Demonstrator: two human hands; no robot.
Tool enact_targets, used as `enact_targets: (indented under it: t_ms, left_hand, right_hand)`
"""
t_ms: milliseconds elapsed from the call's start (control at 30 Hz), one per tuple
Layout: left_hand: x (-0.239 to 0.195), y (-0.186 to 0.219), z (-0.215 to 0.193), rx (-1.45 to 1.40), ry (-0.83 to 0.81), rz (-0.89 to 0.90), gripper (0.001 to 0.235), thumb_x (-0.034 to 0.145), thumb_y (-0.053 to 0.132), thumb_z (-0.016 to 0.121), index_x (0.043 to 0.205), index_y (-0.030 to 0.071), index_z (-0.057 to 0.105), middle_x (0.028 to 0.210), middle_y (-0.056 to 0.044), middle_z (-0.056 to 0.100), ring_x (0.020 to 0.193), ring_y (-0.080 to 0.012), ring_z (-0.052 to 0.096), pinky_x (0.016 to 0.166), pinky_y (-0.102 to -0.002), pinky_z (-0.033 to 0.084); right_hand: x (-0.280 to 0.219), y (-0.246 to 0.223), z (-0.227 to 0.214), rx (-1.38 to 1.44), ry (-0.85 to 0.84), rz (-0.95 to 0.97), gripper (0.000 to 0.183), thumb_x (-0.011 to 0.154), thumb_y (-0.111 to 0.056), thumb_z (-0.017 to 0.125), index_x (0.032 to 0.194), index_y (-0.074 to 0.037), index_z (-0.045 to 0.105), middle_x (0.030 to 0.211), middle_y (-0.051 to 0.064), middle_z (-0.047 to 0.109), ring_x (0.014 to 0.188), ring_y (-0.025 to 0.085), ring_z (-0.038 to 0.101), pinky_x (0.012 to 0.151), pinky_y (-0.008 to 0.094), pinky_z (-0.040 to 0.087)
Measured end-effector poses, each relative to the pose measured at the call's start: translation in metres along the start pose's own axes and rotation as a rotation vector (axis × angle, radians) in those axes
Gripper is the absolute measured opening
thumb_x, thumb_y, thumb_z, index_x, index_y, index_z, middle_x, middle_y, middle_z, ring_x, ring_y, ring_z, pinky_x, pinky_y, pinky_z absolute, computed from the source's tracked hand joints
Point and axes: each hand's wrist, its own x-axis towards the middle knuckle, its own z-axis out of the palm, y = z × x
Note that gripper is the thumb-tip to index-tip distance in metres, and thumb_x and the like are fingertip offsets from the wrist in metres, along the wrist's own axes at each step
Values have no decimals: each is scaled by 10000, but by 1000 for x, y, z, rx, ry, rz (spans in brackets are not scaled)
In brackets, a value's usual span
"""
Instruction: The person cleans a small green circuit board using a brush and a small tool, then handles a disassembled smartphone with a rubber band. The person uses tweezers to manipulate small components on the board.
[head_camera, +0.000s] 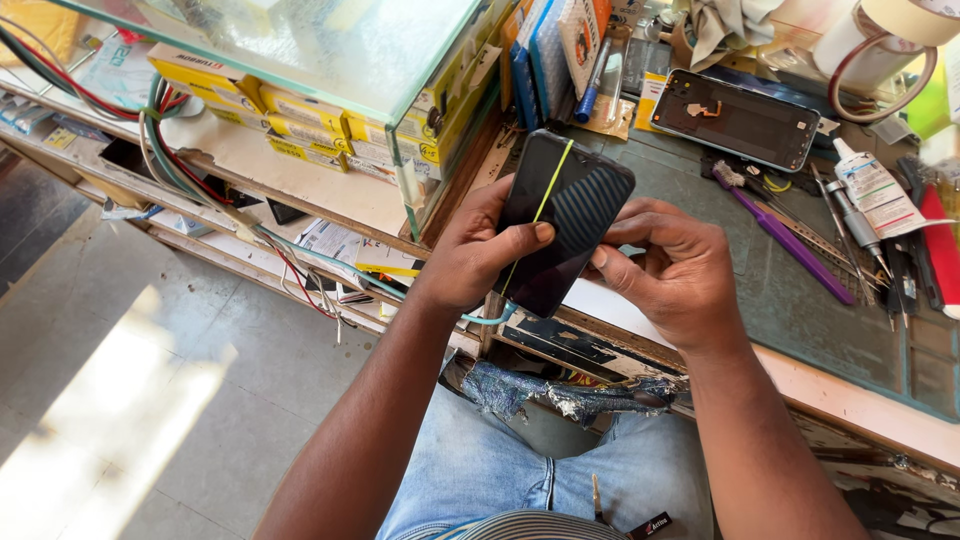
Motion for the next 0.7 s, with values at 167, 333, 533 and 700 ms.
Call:
enact_targets:
  t_ms: [167,333,533,700]
  left_hand:
    - [0,2,0,32,-6,-6,509,938,167,712,1387,-29,574,1213,-86,706,1106,-136,666,1008,-327,557]
    - [0,4,1,117,-14,5,518,919,170,729,1371,-30,574,1185,-90,704,1075,-127,663,985,-311,565]
    - [0,6,3,157,10,-6,478,924,152,727,1339,-36,584,1133,-72,701,1030,-107,658,941,-296,573]
    - [-2,4,6,127,35,-1,474,921,138,718,1332,-42,569,1097,-80,712,991,-110,686,915,-298,599]
  right_hand:
    - [-1,-4,3,30,14,29,113,949,53,719,1062,50,710,1117,113,693,1052,185,725,952,368,667]
    - [0,-4,3,18,26,49,111,940,65,719,1050,56,711,1112,111,686,1046,191,726,919,376,622]
    - [1,-1,1,-7,28,34,112,932,76,724,1041,54,710,1114,104,679,1040,175,717,936,361,647]
    - [0,0,-1,-13,25,36,100,936,83,717,1033,57,713,1106,101,673,1035,176,718,938,364,650]
